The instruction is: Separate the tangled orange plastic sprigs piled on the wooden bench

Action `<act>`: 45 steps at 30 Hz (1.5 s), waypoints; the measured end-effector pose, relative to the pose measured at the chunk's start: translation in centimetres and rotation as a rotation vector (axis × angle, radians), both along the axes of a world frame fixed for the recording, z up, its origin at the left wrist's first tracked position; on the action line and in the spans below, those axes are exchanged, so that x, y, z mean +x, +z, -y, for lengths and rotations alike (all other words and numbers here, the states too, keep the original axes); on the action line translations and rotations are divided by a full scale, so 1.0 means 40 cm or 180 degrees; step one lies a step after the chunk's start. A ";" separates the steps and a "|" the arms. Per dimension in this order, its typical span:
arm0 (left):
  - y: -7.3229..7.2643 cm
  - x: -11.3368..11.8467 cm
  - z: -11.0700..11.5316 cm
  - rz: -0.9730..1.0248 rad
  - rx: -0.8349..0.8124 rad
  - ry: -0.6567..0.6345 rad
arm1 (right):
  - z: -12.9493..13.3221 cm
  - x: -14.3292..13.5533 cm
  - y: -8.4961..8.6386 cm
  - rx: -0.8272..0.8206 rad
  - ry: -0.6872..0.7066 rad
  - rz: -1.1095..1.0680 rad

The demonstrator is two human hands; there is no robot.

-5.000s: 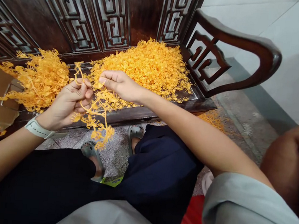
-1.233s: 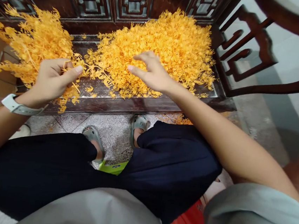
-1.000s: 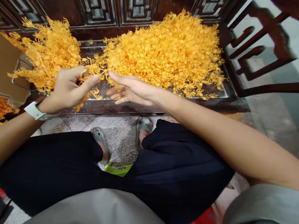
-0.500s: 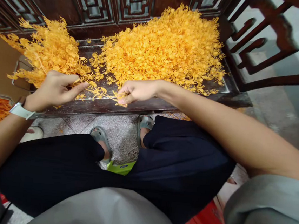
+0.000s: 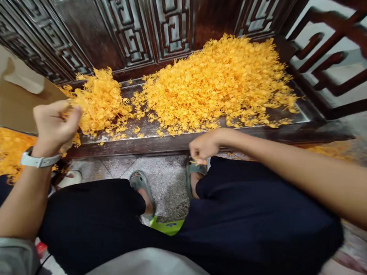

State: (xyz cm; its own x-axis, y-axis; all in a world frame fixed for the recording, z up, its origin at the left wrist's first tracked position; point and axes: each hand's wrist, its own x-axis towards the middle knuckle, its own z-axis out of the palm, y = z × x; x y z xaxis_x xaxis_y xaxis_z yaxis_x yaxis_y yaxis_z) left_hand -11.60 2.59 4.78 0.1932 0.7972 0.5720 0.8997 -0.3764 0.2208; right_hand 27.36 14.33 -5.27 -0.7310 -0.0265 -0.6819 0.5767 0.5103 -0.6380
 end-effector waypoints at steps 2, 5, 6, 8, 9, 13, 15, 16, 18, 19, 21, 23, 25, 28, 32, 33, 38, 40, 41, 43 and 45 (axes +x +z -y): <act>-0.001 -0.040 0.009 0.0513 0.0360 0.0405 | -0.017 0.028 -0.032 0.0533 -0.0230 -0.0139; -0.027 -0.031 0.015 0.0585 0.0203 0.0161 | -0.046 0.035 -0.036 0.1089 -0.0809 -0.0879; -0.037 -0.015 0.014 0.0607 0.0140 0.0046 | -0.053 0.029 -0.030 0.1162 -0.1021 -0.1130; -0.053 0.024 0.008 0.0758 0.0077 -0.0099 | -0.067 0.014 -0.020 0.1211 -0.1514 -0.1555; -0.057 0.042 0.004 0.0863 0.0043 -0.0149 | -0.072 0.007 -0.016 0.1237 -0.1813 -0.1713; -0.054 0.094 -0.007 0.1174 -0.0148 -0.0369 | -0.078 -0.019 0.007 0.1313 -0.2772 -0.2173; -0.051 0.118 -0.009 0.1212 -0.0190 -0.0488 | -0.062 -0.038 0.036 0.1046 -0.2978 -0.2355; -0.051 0.131 -0.010 0.1209 -0.0187 -0.0537 | -0.049 -0.050 0.055 0.0766 -0.3023 -0.2419; -0.052 0.160 -0.011 0.1169 -0.0070 -0.0599 | -0.015 -0.078 0.093 0.0023 -0.2981 -0.2469; -0.052 0.174 -0.013 0.1114 0.0014 -0.0604 | 0.004 -0.091 0.110 -0.0324 -0.2879 -0.2468; -0.052 0.194 -0.016 0.0929 0.0186 -0.0573 | 0.035 -0.113 0.132 -0.0761 -0.2629 -0.2494; -0.047 0.196 -0.022 0.0625 0.0359 -0.0532 | 0.052 -0.123 0.136 -0.0820 -0.2314 -0.2536; -0.035 0.179 -0.027 0.0106 0.0590 -0.0627 | 0.055 -0.122 0.124 -0.0720 -0.1806 -0.2438; -0.014 0.144 -0.031 -0.0940 0.0729 -0.1085 | 0.046 -0.108 0.093 -0.0714 -0.0838 -0.1910; -0.009 0.146 -0.021 -0.1352 0.0580 -0.1368 | 0.053 -0.100 0.090 -0.0973 -0.0307 -0.1453; -0.012 0.157 -0.017 -0.1333 0.0557 -0.1377 | 0.061 -0.103 0.101 -0.1055 -0.0257 -0.1410; -0.013 0.191 -0.016 -0.0951 0.0430 -0.1361 | 0.141 -0.133 0.176 -0.1333 -0.0081 -0.1214; 0.009 0.158 -0.034 -0.0711 0.0431 -0.1043 | 0.185 -0.147 0.177 -0.1503 0.0319 -0.0906; 0.023 0.130 -0.047 -0.0552 0.0549 -0.0748 | 0.208 -0.153 0.168 -0.1591 0.0730 -0.0608; 0.053 0.063 -0.073 -0.0101 0.1045 -0.0042 | 0.245 -0.165 0.141 -0.1567 0.1606 0.0029; 0.071 0.003 -0.091 0.0566 0.1497 0.0353 | 0.253 -0.174 0.113 -0.1268 0.1710 0.0121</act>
